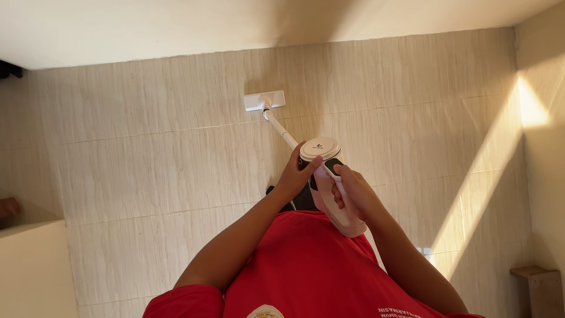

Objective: The person picks up a vacuum cleaner and vacuums the tiled floor.

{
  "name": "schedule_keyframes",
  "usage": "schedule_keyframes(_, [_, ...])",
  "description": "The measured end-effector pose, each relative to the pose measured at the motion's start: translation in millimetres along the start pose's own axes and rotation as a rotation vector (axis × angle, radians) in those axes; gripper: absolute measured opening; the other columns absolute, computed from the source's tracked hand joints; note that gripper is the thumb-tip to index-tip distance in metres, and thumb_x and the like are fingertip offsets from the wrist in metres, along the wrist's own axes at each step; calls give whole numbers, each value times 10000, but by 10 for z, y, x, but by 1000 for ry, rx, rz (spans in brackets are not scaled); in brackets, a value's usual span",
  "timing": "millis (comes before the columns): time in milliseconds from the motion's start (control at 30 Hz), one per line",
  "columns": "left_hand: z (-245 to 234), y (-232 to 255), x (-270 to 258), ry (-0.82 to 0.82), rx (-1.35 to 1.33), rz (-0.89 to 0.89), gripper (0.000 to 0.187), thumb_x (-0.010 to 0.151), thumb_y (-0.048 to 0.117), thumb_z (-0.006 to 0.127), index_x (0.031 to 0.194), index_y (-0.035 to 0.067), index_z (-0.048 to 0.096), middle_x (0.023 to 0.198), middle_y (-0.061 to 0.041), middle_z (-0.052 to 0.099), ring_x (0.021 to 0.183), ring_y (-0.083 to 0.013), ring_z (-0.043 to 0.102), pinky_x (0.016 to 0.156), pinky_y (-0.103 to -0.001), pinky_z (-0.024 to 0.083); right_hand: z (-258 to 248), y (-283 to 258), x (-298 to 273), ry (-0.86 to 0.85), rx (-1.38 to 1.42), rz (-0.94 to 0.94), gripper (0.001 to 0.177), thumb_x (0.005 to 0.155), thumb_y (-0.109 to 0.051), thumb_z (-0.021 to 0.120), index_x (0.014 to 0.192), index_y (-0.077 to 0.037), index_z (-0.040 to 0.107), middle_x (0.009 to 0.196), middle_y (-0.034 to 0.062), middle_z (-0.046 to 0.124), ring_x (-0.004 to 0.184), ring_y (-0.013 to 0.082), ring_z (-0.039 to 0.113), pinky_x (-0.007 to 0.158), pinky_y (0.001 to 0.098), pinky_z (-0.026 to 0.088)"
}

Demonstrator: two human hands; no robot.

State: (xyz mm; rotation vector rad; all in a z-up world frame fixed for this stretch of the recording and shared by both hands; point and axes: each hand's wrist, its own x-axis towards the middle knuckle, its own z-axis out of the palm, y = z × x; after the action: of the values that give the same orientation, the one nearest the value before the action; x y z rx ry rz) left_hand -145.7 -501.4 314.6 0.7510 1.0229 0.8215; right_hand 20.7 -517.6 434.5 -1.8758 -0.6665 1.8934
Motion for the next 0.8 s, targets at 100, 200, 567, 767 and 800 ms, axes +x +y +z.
schedule_keyframes(100, [2, -36, 13, -14, 14, -11, 884, 937, 423, 693, 1583, 23, 242, 1439, -161, 549, 1296, -240, 571, 1054, -354, 487, -26, 34, 28, 31, -19, 14, 423, 975, -415, 448, 795, -51, 569, 576, 62, 504, 472, 154, 452, 455, 324, 407])
schedule_keyframes(200, [-21, -71, 70, -36, 8, 0, 890, 950, 430, 686, 1592, 27, 221, 1466, -168, 528, 1334, -245, 548, 1084, -358, 473, -19, 23, 57, 36, -24, 13, 435, 984, -432, 437, 782, -69, 566, 571, 49, 503, 473, 155, 449, 467, 326, 408])
schedule_keyframes(567, [-88, 2, 171, -37, 47, 8, 967, 911, 436, 724, 1582, -24, 202, 1462, -204, 525, 1349, -266, 538, 1091, -372, 478, -17, -63, 197, -119, 55, 14, 432, 981, -402, 361, 756, -81, 542, 548, 90, 528, 500, 201, 523, 575, 348, 499])
schedule_keyframes(767, [-99, -113, 192, -47, 62, -12, 1013, 902, 424, 736, 1594, -24, 148, 1494, -202, 490, 1392, -270, 499, 1109, -367, 459, -56, 111, 368, -83, 10, 69, 412, 969, -379, 377, 753, -68, 540, 557, 93, 528, 523, 205, 493, 581, 368, 461])
schedule_keyframes(800, [-111, -139, 201, -47, 64, -29, 1023, 901, 420, 736, 1600, -21, 135, 1501, -201, 483, 1399, -270, 492, 1109, -365, 458, -57, 142, 396, -70, 1, 74, 415, 973, -383, 379, 753, -68, 537, 559, 89, 522, 526, 200, 479, 577, 369, 447])
